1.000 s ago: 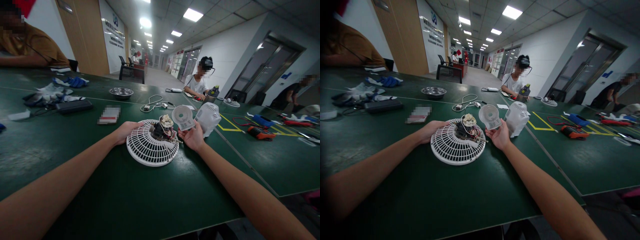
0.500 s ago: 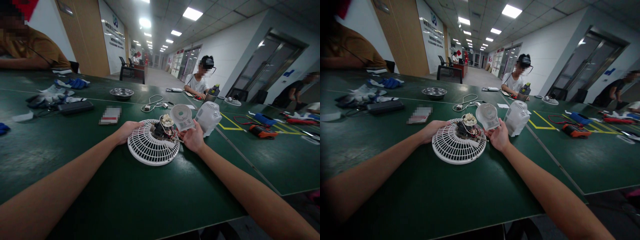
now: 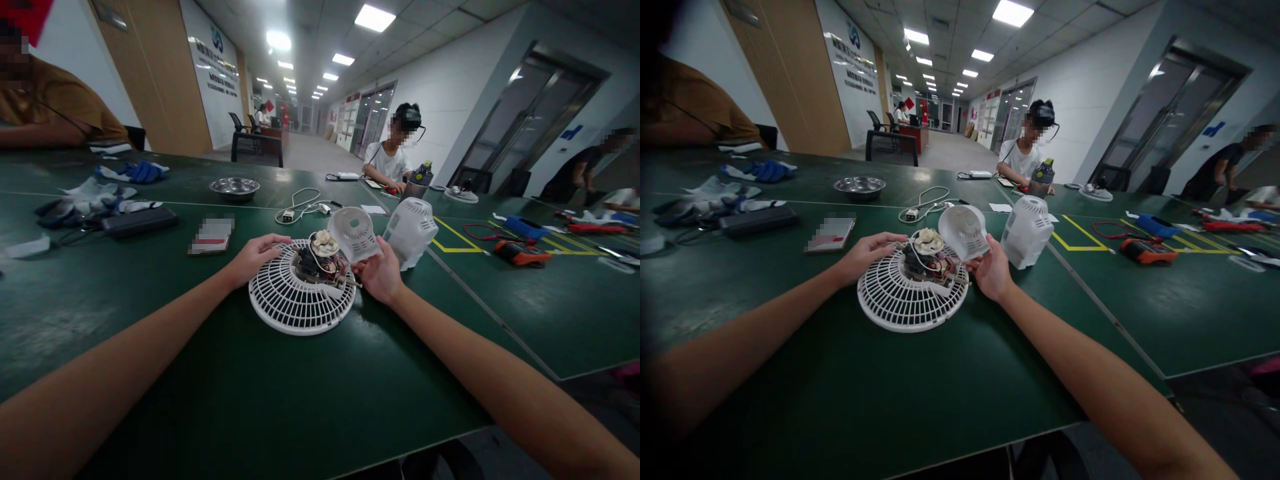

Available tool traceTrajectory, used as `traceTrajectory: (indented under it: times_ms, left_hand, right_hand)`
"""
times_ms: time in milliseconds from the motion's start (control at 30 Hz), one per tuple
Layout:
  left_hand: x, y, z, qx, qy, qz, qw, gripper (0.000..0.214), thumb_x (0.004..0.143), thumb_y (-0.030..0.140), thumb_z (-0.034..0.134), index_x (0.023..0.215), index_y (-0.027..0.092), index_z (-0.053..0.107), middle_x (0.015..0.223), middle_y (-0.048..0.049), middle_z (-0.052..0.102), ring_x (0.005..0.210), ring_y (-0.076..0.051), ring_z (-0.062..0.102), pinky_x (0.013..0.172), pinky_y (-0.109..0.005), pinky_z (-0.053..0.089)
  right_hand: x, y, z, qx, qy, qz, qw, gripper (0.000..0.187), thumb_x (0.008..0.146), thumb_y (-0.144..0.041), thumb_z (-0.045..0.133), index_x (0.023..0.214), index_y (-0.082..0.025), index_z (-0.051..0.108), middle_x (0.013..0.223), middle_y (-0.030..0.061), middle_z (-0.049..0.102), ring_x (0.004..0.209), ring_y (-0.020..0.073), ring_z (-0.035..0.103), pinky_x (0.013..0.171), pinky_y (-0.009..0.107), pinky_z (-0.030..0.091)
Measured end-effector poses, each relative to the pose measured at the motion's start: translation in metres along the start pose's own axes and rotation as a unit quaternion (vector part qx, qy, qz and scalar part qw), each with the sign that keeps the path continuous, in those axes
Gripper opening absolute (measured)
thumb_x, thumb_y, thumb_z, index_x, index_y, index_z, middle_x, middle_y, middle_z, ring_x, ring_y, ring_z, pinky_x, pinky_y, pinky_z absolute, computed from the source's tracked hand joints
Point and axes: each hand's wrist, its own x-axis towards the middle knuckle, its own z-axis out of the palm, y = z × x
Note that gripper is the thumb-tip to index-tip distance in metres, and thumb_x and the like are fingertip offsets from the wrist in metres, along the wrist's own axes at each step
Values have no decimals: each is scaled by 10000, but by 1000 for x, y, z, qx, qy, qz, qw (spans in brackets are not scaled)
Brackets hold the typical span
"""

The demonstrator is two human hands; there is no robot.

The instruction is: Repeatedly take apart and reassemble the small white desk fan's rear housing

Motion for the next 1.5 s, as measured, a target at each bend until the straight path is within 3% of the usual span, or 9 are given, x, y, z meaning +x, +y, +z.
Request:
traceTrajectory:
  times_ms: [133,333,600,767,900,1000,1167,1367,1500]
  left_hand:
    - [-1,9,2,23,-1,27,999,281,857,176,624,1088,210,780,1413,-90,657,1342,-258,570,1153,-398,395]
    - [6,27,11,189,22,61,980,298,687,66,669,902,241,780,1079,-60,752,1134,-313,641,1154,-465,381]
    - [-10,33,34,291,-8,157,944,404,758,41,533,1085,210,699,1072,-93,695,1026,-304,632,973,-458,487]
    - [-11,26,33,271,-9,165,948,412,731,17,543,1067,205,689,1058,-94,696,1022,-297,630,968,-453,488]
    - [-12,25,32,225,16,156,962,338,745,63,620,1040,211,692,1036,-88,707,1005,-299,639,958,-444,487]
    - [-14,27,30,185,20,146,972,338,792,81,558,1064,219,705,1049,-66,726,1003,-276,649,943,-404,482]
    - [-21,36,27,134,-21,141,981,307,908,292,504,1105,200,721,1075,-87,710,1049,-292,622,973,-411,441]
    - [-20,45,29,164,-68,126,976,568,631,413,891,1131,202,722,1140,-126,686,1102,-343,575,1033,-451,412]
    - [-16,39,28,207,-58,138,967,616,625,433,913,1166,213,717,1178,-121,679,1147,-363,572,1040,-477,419]
  right_hand:
    - [1,0,-1,-9,3,3,1000,425,897,-633,479,1047,-271,645,944,28,753,715,192,646,645,322,495]
    - [-1,1,0,-20,13,4,1000,435,895,-647,467,1077,-288,634,1008,27,759,781,203,670,697,339,521]
    - [-19,5,20,-99,-4,-132,986,493,892,-616,514,1272,-303,530,1269,49,680,1007,254,677,821,415,580]
    - [-33,2,17,-297,-59,-270,914,773,840,-588,672,1486,-365,309,1279,78,638,1100,302,647,960,521,566]
    - [-40,-7,16,-435,-132,-323,830,861,777,-462,805,1496,-406,335,1339,78,600,1154,332,633,1029,578,532]
    - [-42,-10,17,-485,-147,-340,792,862,778,-426,798,1507,-404,339,1420,82,556,1216,354,602,1057,605,508]
    - [-41,-15,15,-517,-160,-367,757,903,768,-390,771,1536,-405,298,1468,77,525,1243,365,580,1074,605,481]
    - [-40,-22,16,-550,-169,-339,745,966,783,-385,764,1585,-392,226,1568,84,464,1307,392,546,1088,639,460]
    - [-38,-23,15,-541,-194,-317,755,958,820,-434,776,1601,-388,222,1613,77,424,1378,390,511,1140,652,418]
